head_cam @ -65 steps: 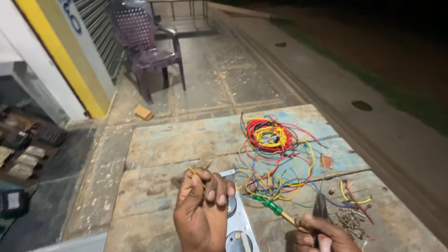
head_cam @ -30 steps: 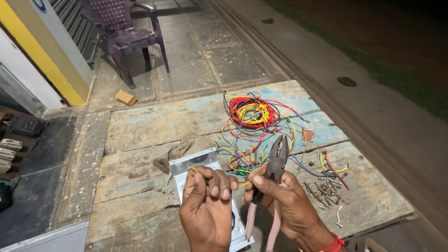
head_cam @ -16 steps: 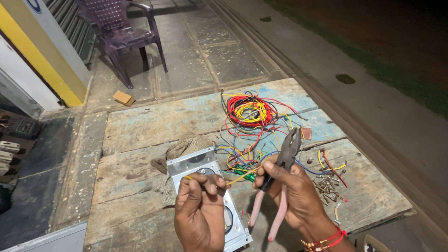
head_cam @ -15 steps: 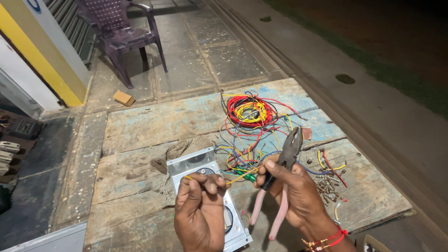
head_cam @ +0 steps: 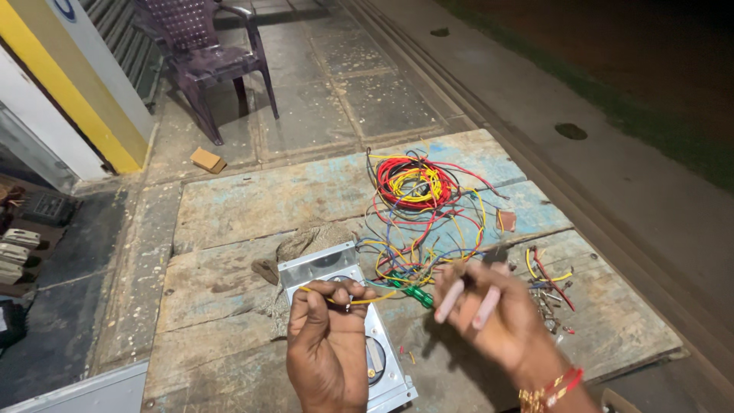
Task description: The person prepares electrical wires and connects them to a small metal panel. They use a pair of pliers to strip the ends of yellow and green wires, twist the exposed copper, and then insert and tighten the wires into terminals on the back of two meter components mounted to the panel.
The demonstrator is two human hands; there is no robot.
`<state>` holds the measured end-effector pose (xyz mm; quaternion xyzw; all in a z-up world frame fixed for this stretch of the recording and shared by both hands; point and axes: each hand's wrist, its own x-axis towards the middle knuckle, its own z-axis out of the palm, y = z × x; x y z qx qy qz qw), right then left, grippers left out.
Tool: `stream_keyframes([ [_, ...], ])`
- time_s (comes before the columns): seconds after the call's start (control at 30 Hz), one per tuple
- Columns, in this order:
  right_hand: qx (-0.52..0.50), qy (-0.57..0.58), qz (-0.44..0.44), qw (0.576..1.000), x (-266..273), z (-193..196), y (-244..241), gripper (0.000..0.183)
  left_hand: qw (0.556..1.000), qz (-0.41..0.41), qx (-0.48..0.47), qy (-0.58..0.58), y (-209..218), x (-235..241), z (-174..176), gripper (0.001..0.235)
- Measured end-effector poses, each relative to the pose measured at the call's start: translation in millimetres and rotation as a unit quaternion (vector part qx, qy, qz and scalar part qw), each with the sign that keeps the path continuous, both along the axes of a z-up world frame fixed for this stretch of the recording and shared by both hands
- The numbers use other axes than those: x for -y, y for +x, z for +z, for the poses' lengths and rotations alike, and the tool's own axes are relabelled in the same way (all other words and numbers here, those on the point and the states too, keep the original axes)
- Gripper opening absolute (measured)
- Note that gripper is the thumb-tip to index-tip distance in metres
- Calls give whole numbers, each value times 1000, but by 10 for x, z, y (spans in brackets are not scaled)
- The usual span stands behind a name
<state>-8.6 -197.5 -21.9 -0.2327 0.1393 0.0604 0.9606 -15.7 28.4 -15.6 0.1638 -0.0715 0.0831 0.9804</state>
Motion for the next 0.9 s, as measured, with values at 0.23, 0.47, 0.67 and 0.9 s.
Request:
stream_keyframes([
  [0.23,24,15,218,976,-52,16,-381,35,998,34,-39,24,92,48,-110,19],
  [0.47,79,-17,286,955,59,168,-427,51,999,8,-40,21,66,137,-5,22],
  [0.67,4,-319,308,896,77,70,-591,55,996,31,-27,75,42,259,93,23],
  [0.9,114,-561,295,765,0,287,-627,39,995,32,-30,89,0,347,97,21],
])
